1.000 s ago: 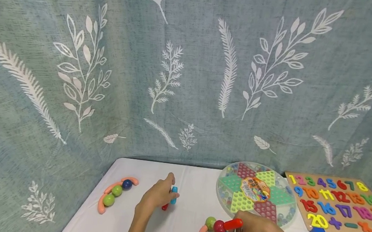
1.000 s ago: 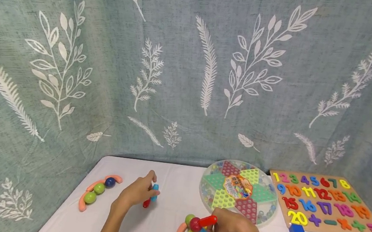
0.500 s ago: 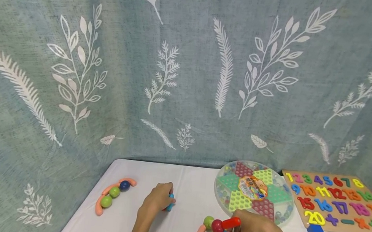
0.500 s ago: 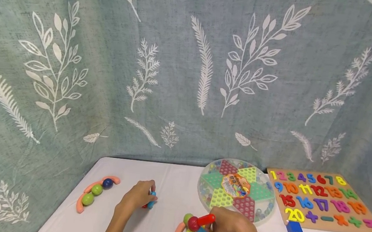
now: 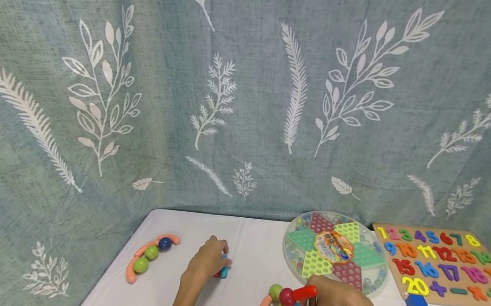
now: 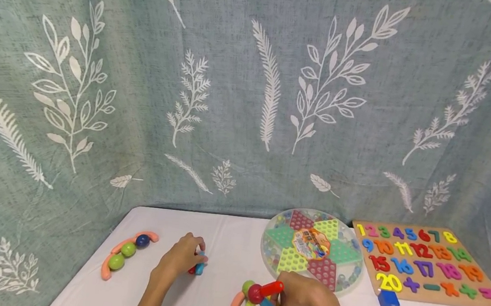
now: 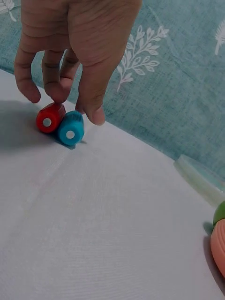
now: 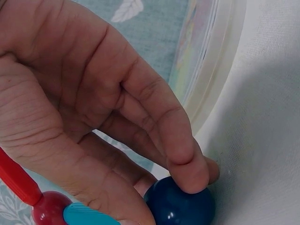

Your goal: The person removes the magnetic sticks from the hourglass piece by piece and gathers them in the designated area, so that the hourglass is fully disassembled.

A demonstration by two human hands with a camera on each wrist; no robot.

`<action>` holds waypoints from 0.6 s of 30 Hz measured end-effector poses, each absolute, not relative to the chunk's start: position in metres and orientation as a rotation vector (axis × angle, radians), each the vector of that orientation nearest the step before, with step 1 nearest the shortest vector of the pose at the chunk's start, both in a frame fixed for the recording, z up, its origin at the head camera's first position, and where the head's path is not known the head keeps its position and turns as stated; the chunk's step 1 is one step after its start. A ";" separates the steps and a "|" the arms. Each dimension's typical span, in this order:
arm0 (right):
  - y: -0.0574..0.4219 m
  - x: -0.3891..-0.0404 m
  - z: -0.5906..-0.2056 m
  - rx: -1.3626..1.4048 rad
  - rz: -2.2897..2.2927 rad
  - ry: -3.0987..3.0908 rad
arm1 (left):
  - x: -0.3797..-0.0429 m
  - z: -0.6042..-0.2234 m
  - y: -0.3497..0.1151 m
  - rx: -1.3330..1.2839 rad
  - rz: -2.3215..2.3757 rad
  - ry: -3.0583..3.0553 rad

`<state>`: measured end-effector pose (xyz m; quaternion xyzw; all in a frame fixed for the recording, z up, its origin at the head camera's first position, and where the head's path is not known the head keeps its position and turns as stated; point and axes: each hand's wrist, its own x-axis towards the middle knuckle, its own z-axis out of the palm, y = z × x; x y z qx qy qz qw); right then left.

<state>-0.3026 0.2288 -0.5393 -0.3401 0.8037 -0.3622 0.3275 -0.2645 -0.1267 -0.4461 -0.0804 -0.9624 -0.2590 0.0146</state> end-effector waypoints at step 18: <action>0.229 -0.301 -0.536 -0.897 -0.928 2.114 | -0.256 -0.416 -0.109 -0.483 -0.815 -2.969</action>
